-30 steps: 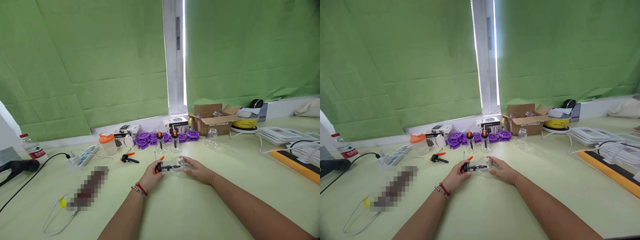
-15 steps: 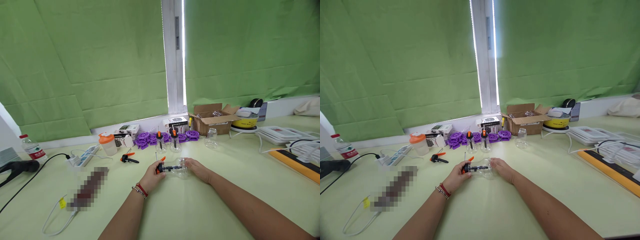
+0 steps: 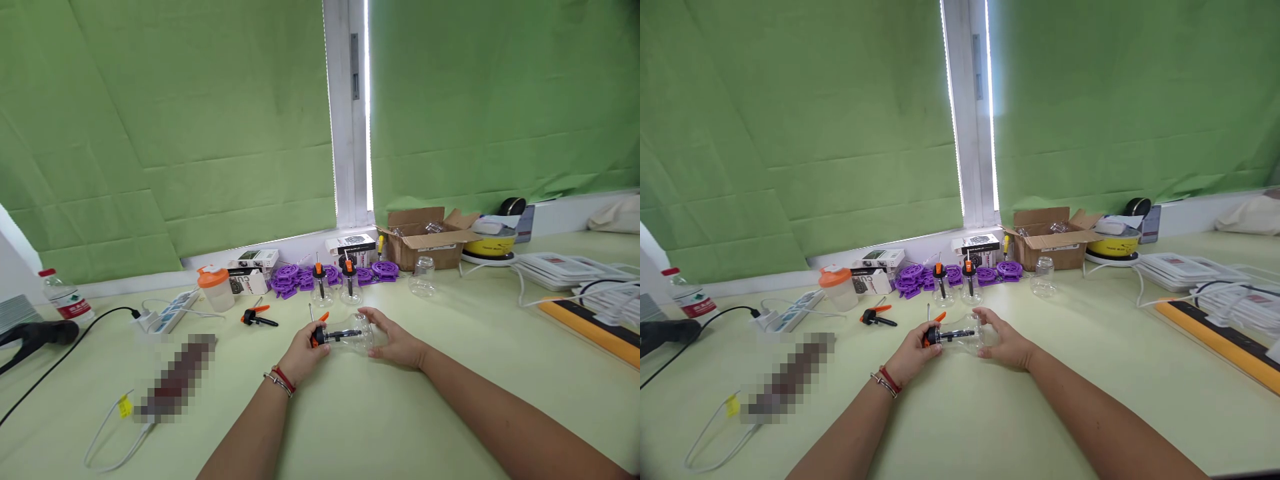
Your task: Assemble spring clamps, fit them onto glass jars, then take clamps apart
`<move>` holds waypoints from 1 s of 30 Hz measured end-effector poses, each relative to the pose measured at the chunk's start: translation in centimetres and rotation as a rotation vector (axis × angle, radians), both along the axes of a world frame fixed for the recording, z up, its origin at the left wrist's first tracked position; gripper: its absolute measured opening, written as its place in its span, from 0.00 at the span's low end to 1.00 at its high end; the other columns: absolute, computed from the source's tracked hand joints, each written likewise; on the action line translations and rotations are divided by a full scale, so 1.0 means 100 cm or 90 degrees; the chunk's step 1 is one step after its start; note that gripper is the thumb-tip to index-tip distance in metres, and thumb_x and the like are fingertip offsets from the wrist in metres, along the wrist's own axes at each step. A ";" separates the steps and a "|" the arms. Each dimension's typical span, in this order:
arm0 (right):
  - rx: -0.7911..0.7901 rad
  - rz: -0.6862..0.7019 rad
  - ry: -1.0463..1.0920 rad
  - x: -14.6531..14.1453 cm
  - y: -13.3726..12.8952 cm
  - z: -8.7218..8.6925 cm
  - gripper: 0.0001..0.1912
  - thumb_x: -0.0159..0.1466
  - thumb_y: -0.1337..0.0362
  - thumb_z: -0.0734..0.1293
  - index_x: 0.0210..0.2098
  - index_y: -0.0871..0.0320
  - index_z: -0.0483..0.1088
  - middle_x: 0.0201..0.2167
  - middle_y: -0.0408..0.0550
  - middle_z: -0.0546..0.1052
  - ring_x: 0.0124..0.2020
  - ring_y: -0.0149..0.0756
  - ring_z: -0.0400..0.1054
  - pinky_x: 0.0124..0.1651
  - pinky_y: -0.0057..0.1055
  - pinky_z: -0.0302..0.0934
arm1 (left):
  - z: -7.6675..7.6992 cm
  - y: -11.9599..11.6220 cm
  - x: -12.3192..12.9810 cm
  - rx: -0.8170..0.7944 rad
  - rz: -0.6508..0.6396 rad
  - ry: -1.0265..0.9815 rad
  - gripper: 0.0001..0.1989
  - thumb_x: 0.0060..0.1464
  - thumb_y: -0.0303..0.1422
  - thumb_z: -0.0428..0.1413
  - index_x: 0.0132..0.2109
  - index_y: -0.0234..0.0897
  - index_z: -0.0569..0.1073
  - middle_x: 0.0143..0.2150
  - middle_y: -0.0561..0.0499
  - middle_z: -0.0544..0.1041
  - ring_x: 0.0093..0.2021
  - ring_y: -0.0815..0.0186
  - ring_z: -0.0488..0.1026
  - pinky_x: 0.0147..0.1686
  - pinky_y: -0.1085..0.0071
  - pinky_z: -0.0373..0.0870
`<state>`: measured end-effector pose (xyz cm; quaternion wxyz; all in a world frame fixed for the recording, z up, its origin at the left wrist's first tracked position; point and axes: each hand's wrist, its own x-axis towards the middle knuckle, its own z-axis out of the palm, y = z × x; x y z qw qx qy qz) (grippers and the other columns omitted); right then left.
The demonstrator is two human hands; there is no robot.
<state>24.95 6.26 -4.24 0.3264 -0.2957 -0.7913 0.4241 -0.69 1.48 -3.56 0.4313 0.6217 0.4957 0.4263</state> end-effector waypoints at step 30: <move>-0.054 -0.018 0.010 -0.005 -0.011 0.025 0.27 0.61 0.44 0.55 0.41 0.59 0.73 0.46 0.52 0.71 0.51 0.48 0.60 0.58 0.43 0.48 | 0.007 -0.004 0.005 0.038 -0.002 0.048 0.23 0.42 0.31 0.59 0.49 0.34 0.68 0.37 0.51 0.66 0.36 0.67 0.62 0.41 0.69 0.61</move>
